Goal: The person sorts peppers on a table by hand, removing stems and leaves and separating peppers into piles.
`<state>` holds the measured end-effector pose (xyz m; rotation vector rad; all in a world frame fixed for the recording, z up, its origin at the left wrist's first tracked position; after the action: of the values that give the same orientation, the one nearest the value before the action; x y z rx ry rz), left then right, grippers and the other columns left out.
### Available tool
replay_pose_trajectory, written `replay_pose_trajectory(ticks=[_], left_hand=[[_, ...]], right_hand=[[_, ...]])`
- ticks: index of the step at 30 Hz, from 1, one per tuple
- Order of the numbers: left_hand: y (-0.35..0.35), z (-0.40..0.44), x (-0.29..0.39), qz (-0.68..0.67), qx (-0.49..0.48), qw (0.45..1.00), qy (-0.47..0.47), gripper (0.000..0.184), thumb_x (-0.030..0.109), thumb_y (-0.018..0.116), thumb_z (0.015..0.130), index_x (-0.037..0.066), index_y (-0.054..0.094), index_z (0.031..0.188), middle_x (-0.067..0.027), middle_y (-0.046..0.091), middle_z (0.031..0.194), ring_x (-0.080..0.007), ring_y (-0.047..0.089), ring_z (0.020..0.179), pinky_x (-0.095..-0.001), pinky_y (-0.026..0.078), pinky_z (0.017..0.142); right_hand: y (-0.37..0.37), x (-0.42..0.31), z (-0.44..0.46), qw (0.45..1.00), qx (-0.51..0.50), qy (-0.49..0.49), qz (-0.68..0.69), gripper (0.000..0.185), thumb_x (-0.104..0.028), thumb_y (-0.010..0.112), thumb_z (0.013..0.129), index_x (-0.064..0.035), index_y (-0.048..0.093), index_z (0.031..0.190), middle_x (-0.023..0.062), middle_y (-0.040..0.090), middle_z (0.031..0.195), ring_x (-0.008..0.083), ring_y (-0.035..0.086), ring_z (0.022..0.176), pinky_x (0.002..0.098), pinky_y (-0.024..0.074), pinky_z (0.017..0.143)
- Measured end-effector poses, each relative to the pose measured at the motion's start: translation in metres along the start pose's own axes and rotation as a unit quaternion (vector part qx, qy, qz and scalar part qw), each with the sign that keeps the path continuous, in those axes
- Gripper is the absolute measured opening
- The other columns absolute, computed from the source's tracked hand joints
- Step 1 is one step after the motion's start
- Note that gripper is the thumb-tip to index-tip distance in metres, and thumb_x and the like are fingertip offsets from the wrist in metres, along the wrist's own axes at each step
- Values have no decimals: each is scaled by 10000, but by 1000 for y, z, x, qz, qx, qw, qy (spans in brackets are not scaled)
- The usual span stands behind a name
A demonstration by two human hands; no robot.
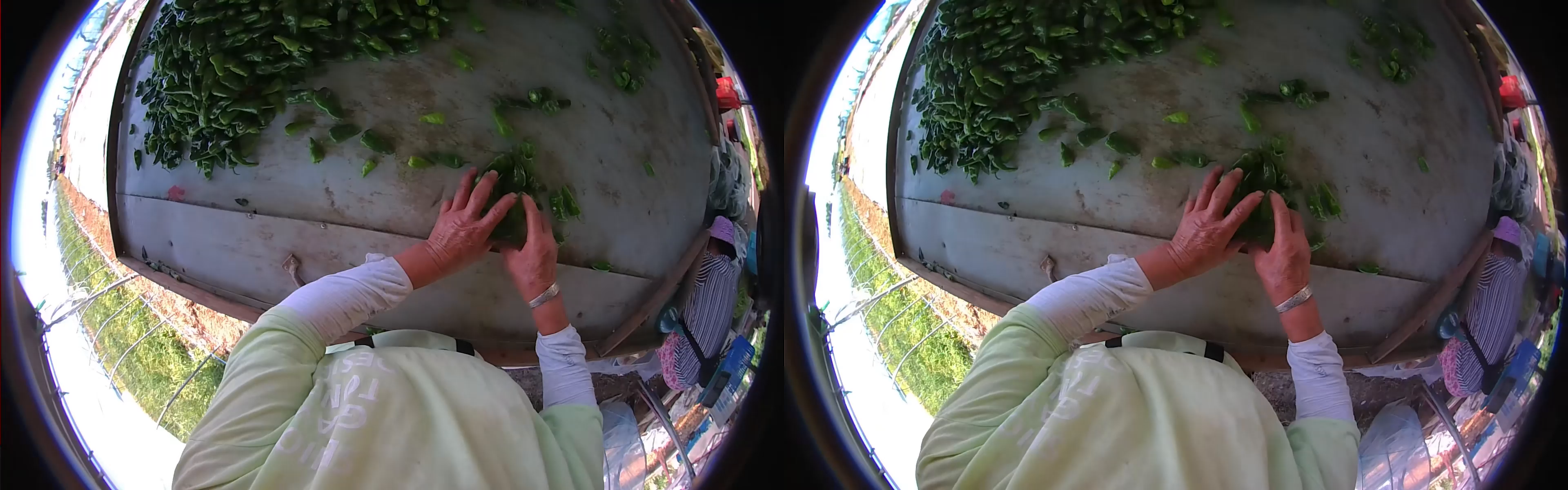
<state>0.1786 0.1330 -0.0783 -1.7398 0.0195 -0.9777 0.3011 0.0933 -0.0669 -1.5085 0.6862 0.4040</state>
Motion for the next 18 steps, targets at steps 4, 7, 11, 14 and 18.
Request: replay_pose_trajectory(ticks=[4, 7, 11, 14, 18], left_hand=[[9, 54, 13, -16, 65, 994, 83, 680, 152, 737, 618, 192, 466, 1240, -143, 301, 1379, -426, 290, 1271, -556, 422, 861], [11, 106, 18, -20, 108, 989, 101, 606, 152, 717, 645, 182, 494, 1207, -108, 331, 1366, -414, 321, 1250, -573, 418, 864], [-20, 143, 20, -29, 146, 988, 36, 502, 154, 687, 717, 161, 521, 1191, -83, 392, 1331, -384, 355, 1226, -556, 423, 849], [-84, 123, 3, -119, 253, 956, 89, 423, 126, 675, 744, 134, 560, 1152, -82, 523, 1200, -305, 475, 1142, -455, 459, 825], [-130, 43, -69, -183, 201, 961, -54, 233, 55, 674, 735, 70, 653, 967, -43, 617, 946, -156, 593, 802, -268, 479, 705]], right_hand=[[-20, 24, 43, 994, 99, -52, 10, 549, -15, 689, 665, -83, 521, 1184, 162, 556, 1072, 337, 586, 888, 383, 495, 752], [-37, 46, 84, 992, 119, -51, -10, 508, -17, 678, 684, -70, 531, 1168, 158, 565, 1059, 314, 593, 889, 377, 495, 752], [-68, 114, 139, 985, 162, 53, -39, 487, -21, 662, 722, -85, 533, 1187, 131, 580, 1065, 272, 607, 880, 359, 497, 745], [-98, 118, 129, 963, 248, 52, -90, 458, -31, 647, 748, -90, 542, 1190, 110, 590, 1067, 230, 617, 842, 337, 500, 717], [-91, 101, 74, 978, 187, 62, 72, 384, -48, 634, 772, -76, 575, 1150, 87, 607, 1010, 143, 606, 757, 279, 490, 654]])
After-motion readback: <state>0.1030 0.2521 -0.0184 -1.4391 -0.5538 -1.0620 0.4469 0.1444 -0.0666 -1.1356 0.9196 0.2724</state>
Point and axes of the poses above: each hand's wrist, its own z-axis towards the middle knuckle, its own y-axis out of the palm, x = y × z, the point moved 7 cm from there along z, towards the middle knuckle
